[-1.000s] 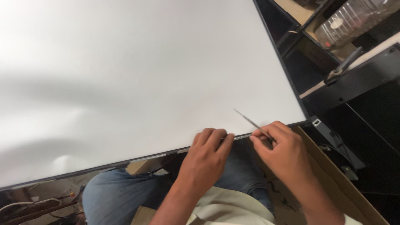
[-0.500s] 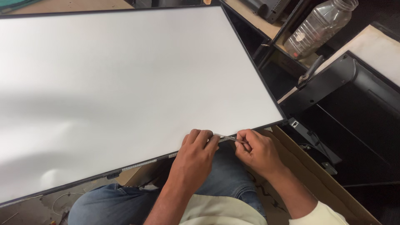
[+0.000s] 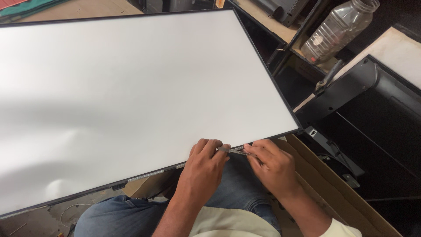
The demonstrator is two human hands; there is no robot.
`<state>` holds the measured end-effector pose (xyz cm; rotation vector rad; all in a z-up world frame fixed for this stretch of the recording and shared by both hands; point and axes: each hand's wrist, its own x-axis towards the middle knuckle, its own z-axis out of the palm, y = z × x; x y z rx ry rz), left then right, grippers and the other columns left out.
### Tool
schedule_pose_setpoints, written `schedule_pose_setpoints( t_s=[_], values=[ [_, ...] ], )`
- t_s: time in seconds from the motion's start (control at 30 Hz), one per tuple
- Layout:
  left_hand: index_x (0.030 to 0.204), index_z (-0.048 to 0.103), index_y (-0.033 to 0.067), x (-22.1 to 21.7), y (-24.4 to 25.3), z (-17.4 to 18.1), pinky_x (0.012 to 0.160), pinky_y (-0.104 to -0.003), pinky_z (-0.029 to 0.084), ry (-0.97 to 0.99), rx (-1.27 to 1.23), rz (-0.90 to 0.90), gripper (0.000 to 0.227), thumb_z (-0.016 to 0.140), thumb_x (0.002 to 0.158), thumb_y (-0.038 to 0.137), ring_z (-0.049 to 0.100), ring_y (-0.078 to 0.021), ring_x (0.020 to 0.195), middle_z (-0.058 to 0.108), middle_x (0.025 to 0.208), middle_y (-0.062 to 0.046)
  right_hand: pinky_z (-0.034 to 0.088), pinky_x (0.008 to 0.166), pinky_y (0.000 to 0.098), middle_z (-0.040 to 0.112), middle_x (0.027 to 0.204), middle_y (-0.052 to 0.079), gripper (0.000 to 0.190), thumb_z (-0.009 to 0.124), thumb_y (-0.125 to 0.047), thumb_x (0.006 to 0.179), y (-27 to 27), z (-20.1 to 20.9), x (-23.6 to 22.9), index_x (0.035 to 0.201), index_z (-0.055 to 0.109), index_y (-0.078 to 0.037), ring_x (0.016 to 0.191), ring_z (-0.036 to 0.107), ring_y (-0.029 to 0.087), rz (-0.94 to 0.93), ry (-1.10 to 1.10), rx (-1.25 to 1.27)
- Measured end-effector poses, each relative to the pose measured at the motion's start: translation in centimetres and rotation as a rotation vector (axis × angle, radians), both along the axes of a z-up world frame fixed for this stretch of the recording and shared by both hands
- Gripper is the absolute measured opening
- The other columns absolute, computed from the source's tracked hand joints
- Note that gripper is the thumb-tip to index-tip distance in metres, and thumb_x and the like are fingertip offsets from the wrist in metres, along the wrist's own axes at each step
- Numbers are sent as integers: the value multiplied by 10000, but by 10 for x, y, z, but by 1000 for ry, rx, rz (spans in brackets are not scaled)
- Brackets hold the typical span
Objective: The person uses a small metal tool to pry and remove a plastic strip from the bottom edge of a TV screen. They then peel off a strip of tape from the same area and continue to work on the edge of the screen.
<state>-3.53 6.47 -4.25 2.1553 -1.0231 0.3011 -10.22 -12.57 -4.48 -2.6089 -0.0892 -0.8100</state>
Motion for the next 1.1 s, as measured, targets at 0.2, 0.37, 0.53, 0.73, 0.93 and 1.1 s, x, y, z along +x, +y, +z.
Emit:
schedule_pose_setpoints(
  t_s=[0.2, 0.37, 0.53, 0.73, 0.93, 1.1],
  values=[
    [1156, 704, 32, 4, 2, 3, 899, -403, 518, 44, 47, -33, 286, 708, 887, 127, 601, -260, 999, 680, 1088, -93, 546, 573, 249, 729, 918, 49, 190, 775, 47, 787, -17, -6, 10, 947, 757, -55, 705, 705, 126, 180, 43, 300],
    [1157, 707, 40, 5, 2, 3, 891, -387, 522, 52, 67, -39, 290, 710, 889, 149, 601, -254, 994, 684, 1088, -83, 578, 627, 226, 702, 945, 39, 151, 713, 59, 859, -29, -20, 15, 964, 688, -47, 773, 712, 92, 325, 28, 272],
    [1149, 713, 49, 5, 0, 3, 901, -386, 521, 85, 41, -9, 278, 717, 889, 147, 606, -246, 1000, 688, 1097, -76, 558, 613, 231, 663, 986, 23, 126, 742, 0, 883, -42, -33, 4, 962, 685, -78, 778, 678, 77, 403, 101, 195],
    [1176, 708, 47, 5, 5, 10, 916, -426, 508, 158, 3, -56, 371, 761, 817, 124, 600, -293, 1041, 676, 1121, -104, 435, 490, 188, 718, 1009, 37, 164, 825, -94, 804, -57, -38, -16, 898, 691, -97, 646, 569, 28, 253, 120, 424],
    [1236, 677, 44, -28, 11, 10, 945, -468, 484, 47, -61, -123, 468, 823, 820, 201, 591, -330, 1116, 650, 1181, -146, 457, 539, 202, 757, 885, 57, 126, 838, -44, 820, -45, -50, -32, 884, 734, -68, 669, 629, 54, 385, 226, 693],
    [1348, 631, 50, -61, 17, -23, 810, -345, 577, 694, -241, -141, 682, 897, 752, 249, 701, -201, 1000, 687, 1214, -102, 576, 599, 223, 731, 932, 67, 144, 802, -5, 915, -25, -70, -51, 985, 690, -65, 811, 767, 98, 576, 284, 949]
  ],
)
